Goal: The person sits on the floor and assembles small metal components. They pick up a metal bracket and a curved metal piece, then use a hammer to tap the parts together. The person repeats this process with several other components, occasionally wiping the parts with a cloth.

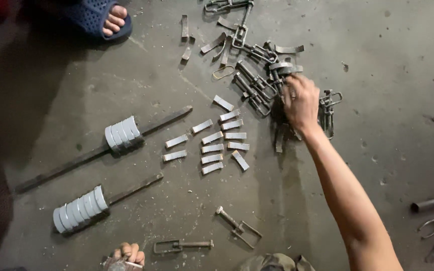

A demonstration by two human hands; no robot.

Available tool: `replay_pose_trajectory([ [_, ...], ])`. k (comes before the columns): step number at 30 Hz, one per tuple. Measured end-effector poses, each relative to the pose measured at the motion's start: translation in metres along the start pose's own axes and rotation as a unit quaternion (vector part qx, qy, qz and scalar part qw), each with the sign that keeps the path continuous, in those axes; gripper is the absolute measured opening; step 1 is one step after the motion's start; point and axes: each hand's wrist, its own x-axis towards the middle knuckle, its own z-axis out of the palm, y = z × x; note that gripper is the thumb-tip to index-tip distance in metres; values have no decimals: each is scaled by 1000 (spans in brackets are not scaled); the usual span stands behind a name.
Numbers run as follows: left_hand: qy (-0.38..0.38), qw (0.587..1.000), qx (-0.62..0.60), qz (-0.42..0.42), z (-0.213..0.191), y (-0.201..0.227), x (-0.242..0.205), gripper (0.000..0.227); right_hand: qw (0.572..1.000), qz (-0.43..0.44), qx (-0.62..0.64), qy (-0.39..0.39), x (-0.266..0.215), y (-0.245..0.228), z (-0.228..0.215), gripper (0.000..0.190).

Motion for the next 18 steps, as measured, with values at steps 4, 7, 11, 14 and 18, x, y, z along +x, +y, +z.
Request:
replay_pose_trajectory([
  [4,3,1000,3,14,5,-13,0,30,999,-4,5,48,52,29,18,31],
  [7,5,1000,4,17,18,-20,11,29,994,-88,-47,48,73,51,36,55],
  [11,18,999,14,24,47,-32,17,32,991,-9,-103,-90,60,24,-3,28],
  [14,24,1000,8,13,32,-28,19,35,992,60,94,-52,43,1,-49,19],
  [18,240,970,-26,9,48,-25,9,42,876,132,463,-2,12,-41,-87,12],
])
